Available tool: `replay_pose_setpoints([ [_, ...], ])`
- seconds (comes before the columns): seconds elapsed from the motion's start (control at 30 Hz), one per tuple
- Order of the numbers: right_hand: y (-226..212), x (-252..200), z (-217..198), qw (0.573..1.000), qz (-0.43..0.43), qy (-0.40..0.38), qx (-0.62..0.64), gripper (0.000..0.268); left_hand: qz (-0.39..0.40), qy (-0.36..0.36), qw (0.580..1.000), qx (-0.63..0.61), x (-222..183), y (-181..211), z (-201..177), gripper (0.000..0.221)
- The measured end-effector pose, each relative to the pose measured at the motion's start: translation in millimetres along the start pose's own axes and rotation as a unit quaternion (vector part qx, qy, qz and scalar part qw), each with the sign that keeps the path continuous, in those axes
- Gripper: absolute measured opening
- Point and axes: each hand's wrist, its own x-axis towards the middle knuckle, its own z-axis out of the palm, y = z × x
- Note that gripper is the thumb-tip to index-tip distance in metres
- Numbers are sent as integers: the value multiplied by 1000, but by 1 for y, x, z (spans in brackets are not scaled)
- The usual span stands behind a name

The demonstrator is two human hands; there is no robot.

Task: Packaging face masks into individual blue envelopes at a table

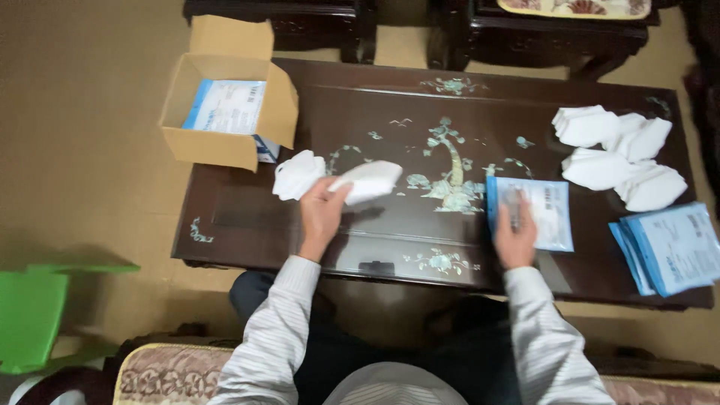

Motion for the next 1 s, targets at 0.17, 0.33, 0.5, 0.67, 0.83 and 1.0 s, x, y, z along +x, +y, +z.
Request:
replay_pose_setpoints([
  [0.17,-110,-4,47,907,194,-178,328,20,-122,-109,980,-111,-40,21,70,20],
  [0.33,-80,-14,106,825,408,-181,348,16,-308,-145,905,-255,-52,28,100,73],
  [0.5,-68,-13,105,801,454,-175,349,25,-333,-155,910,-193,-46,-39,128,42],
  [0.67,-62,-14,104,804,445,-217,329,17,-335,-165,904,-210,-48,-10,118,42],
  [0.83,-62,-16,109,811,441,-203,327,20,-327,-200,894,-233,-48,-14,114,44],
  [1.0,-68,-15,105,813,432,-213,327,19,-315,-198,902,-217,-45,-32,124,34],
])
